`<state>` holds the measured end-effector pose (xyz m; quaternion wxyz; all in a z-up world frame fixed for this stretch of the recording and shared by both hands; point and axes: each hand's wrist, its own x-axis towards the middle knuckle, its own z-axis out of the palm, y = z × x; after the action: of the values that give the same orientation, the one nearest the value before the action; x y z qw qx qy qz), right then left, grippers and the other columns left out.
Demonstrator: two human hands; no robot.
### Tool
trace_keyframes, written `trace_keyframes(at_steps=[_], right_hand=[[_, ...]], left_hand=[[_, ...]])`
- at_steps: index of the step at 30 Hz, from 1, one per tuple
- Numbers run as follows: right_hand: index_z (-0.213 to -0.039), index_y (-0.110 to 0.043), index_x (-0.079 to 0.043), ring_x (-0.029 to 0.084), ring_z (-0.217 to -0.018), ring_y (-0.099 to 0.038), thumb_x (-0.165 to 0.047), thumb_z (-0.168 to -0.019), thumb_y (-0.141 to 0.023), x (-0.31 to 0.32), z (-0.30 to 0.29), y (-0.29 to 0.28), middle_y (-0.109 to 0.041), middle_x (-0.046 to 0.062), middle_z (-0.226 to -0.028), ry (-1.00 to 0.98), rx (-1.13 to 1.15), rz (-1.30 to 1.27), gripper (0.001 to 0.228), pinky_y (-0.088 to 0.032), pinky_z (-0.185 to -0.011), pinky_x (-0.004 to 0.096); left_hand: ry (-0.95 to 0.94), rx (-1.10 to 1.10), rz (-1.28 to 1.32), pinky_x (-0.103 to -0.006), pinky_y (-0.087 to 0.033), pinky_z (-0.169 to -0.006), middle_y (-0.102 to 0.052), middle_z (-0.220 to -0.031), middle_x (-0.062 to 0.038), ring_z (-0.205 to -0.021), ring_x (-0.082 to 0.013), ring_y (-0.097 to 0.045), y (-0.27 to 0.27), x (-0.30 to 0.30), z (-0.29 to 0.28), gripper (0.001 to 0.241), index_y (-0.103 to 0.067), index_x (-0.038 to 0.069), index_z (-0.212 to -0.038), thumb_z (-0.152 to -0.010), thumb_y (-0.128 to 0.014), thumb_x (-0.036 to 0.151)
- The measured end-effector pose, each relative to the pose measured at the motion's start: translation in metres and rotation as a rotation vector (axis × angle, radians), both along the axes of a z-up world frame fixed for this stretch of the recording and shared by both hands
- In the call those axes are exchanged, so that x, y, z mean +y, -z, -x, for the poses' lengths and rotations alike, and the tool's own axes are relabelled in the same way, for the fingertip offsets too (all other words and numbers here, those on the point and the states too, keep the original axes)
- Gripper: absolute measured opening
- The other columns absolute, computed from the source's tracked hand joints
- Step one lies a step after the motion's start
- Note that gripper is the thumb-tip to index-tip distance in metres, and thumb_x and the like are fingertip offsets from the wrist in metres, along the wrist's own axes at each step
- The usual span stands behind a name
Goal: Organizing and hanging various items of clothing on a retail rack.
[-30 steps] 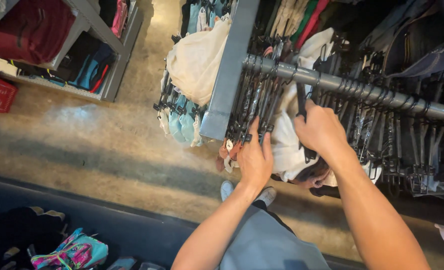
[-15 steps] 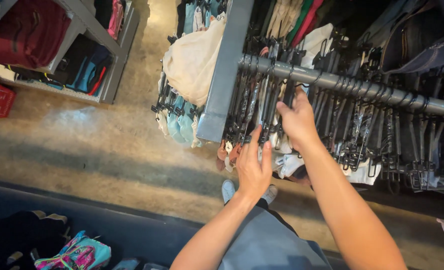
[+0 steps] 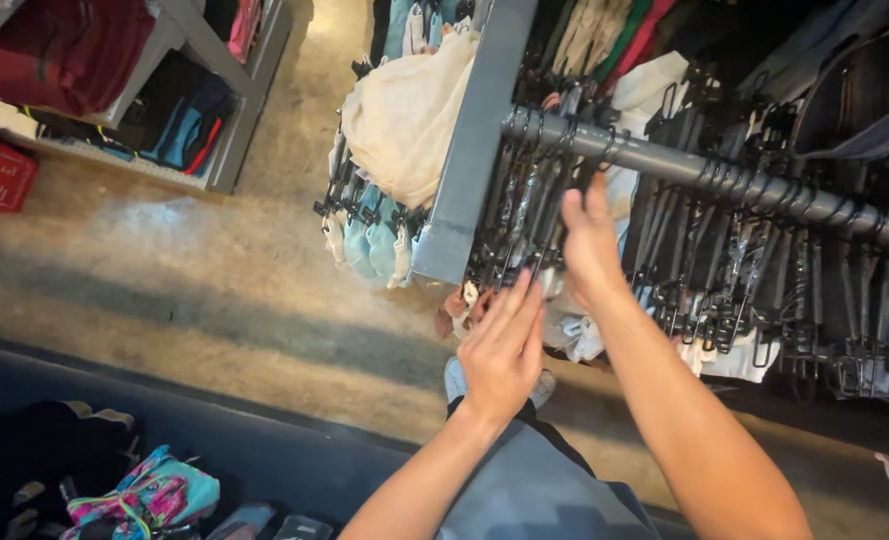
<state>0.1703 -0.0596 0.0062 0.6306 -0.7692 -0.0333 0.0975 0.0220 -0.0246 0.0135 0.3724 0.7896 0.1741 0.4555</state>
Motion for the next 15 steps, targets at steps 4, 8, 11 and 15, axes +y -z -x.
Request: trace_keyframes(at_steps=[4, 8, 11, 15], right_hand=[[-0.163, -0.021, -0.001, 0.042, -0.155, -0.013, -0.023, -0.113, -0.047, 0.001, -0.007, 0.021, -0.018, 0.027, -0.168, -0.034, -0.029, 0.042, 0.06, -0.01, -0.127, 0.053], [-0.16, -0.018, -0.002, 0.025, -0.156, -0.023, -0.032, -0.105, -0.045, -0.023, -0.01, -0.015, -0.02, 0.014, -0.171, -0.171, 0.016, 0.226, 0.068, -0.021, -0.121, 0.032], [-0.16, -0.001, 0.002, 0.035, -0.155, -0.018, -0.038, -0.102, -0.046, -0.06, 0.002, -0.059, -0.005, 0.024, -0.169, -0.481, -0.041, 0.567, 0.084, -0.021, -0.123, 0.042], [-0.124, -0.076, -0.014, 0.029, -0.119, -0.063, -0.021, -0.099, -0.073, -0.126, 0.011, -0.072, -0.069, 0.009, -0.131, -0.161, -0.657, 0.709, 0.026, -0.05, -0.104, 0.039]], left_hand=[[0.048, -0.164, -0.22, -0.0309, -0.06, -0.065, -0.079, -0.101, -0.003, -0.08, -0.0255, -0.077, -0.001, 0.003, 0.015, 0.014, -0.081, 0.015, -0.097, -0.084, -0.078, 0.014], [0.382, -0.003, -0.059, -0.0284, -0.052, -0.063, -0.073, -0.095, -0.003, -0.072, -0.0193, -0.063, -0.048, -0.007, 0.033, 0.025, -0.075, 0.006, -0.098, -0.074, -0.08, 0.0], [0.441, 0.069, 0.186, -0.0316, -0.055, -0.065, -0.074, -0.092, -0.008, -0.074, -0.0231, -0.068, -0.043, -0.016, 0.012, 0.02, -0.073, -0.001, -0.1, -0.08, -0.073, -0.001], [0.516, 0.129, 0.454, -0.0513, -0.054, -0.09, -0.068, -0.113, -0.03, -0.106, -0.0457, -0.067, -0.037, -0.031, -0.022, 0.05, -0.061, -0.011, -0.13, -0.1, -0.067, 0.028]])
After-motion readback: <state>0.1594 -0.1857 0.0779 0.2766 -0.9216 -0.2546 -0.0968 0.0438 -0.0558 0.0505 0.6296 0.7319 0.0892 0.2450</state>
